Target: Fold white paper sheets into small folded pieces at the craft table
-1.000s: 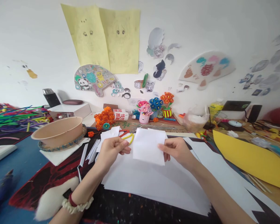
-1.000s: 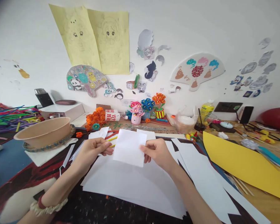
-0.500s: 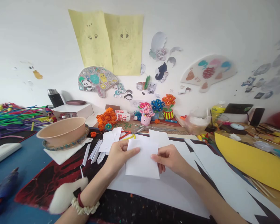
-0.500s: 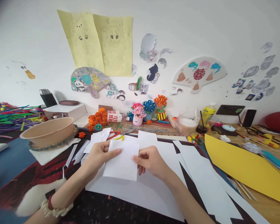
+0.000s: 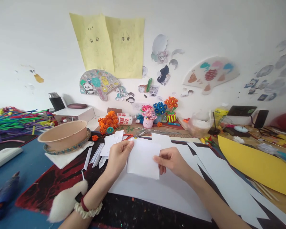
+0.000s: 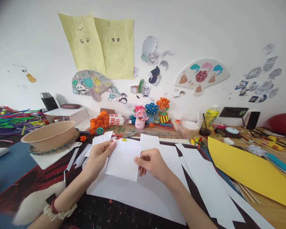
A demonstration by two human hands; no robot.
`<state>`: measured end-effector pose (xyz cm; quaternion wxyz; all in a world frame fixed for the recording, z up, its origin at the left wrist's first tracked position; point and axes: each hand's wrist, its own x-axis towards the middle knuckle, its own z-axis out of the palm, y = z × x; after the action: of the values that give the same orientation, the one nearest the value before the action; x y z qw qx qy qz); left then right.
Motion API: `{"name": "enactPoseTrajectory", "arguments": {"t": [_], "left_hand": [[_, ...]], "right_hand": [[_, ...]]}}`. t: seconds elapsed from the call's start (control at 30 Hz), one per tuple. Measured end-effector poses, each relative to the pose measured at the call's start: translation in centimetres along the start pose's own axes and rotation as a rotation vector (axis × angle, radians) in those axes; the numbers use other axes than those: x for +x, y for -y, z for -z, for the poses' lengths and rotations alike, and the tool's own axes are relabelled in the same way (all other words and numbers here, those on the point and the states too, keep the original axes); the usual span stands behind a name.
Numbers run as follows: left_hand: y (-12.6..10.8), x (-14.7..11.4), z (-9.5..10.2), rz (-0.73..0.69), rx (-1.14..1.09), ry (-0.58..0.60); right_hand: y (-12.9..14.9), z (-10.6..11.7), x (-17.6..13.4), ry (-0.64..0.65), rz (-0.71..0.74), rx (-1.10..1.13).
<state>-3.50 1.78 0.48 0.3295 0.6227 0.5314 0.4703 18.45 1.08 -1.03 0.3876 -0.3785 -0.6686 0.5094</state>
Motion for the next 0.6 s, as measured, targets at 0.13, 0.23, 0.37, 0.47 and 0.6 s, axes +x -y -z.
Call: {"name": "enactPoseTrajectory", "arguments": {"t": [0.13,0.23,0.37,0.47,0.6], "left_hand": [[-0.5,-0.1,0.2,-0.046,-0.078,0.003],[-1.0,-0.5,0.0,-0.024,-0.141,0.154],[-0.9,-1.0,-0.6,0.048,-0.152,0.147],[-0.8,-1.0,-0.7,0.019,-0.02,0.021],[-1.0,-0.9,-0.7,-0.07,0.126,-0.067]], "right_hand": [[-0.2,0.4,0.1,-0.018,0.014,-0.002],[-0.3,0.4,0.1,-0.005,0.014,0.006],[-0.4,0.1,0.0,0.046,-0.001,0.029],[-0.3,-0.2,-0.2,0.093,-0.006,0.041],[-0.2,-0.4,-0.2,0.092,-0.003,0.042]]}}
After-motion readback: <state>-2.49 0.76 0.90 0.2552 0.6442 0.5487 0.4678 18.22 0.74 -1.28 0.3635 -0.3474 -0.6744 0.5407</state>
